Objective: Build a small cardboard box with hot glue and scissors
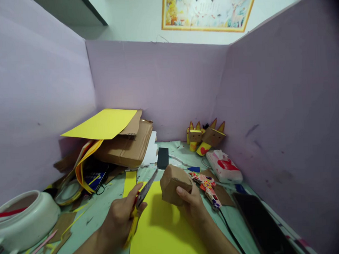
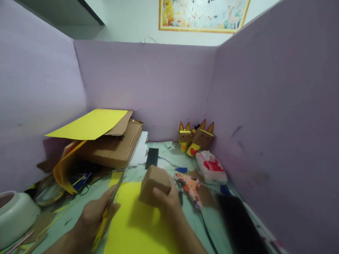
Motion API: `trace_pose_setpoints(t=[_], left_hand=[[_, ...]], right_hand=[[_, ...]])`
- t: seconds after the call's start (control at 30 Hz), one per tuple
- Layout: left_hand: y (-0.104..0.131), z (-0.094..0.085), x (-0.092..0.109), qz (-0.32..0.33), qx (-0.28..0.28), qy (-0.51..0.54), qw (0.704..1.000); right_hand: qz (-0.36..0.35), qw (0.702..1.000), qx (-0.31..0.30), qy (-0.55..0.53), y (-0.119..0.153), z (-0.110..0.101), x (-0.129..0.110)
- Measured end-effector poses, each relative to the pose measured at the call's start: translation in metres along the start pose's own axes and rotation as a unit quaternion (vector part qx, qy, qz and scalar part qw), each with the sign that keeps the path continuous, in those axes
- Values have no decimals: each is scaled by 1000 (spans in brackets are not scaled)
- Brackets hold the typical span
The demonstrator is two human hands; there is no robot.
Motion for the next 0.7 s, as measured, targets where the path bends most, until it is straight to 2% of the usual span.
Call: trace_pose_setpoints(t=[0.07,0.17,0.3,0.43,0.6,0.7], left_hand=[[-4,14,0,-35,-12,18,999],[-4,31,-3,-86,-61,4,994],[-1,31,-3,-89,-79,-30,992],[2,37,-3,-130,-144,-86,977],[4,47,2,-139,-226,-185,946],[3,47,3,-142,-249,-215,934]], right_hand=[[-14,1000,4,10,-2,-3,-4],[-25,999,10,16,-5,-5,-7],[-27,999,12,18,-4,-4,-6],[-20,999,9,26,0,2,-2],[-6,1000,-5,18,6,14,2],[-3,1000,-4,17,8,17,3]])
Point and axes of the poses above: each hand's wrist, its own y-axis away from the middle knuckle, its own z-axis out of the palm, x = y × z, the point moved 9 cm from there along -y, towards the middle knuckle, and after that the axes turned 3 degrees about x, right-handed, at the moved point
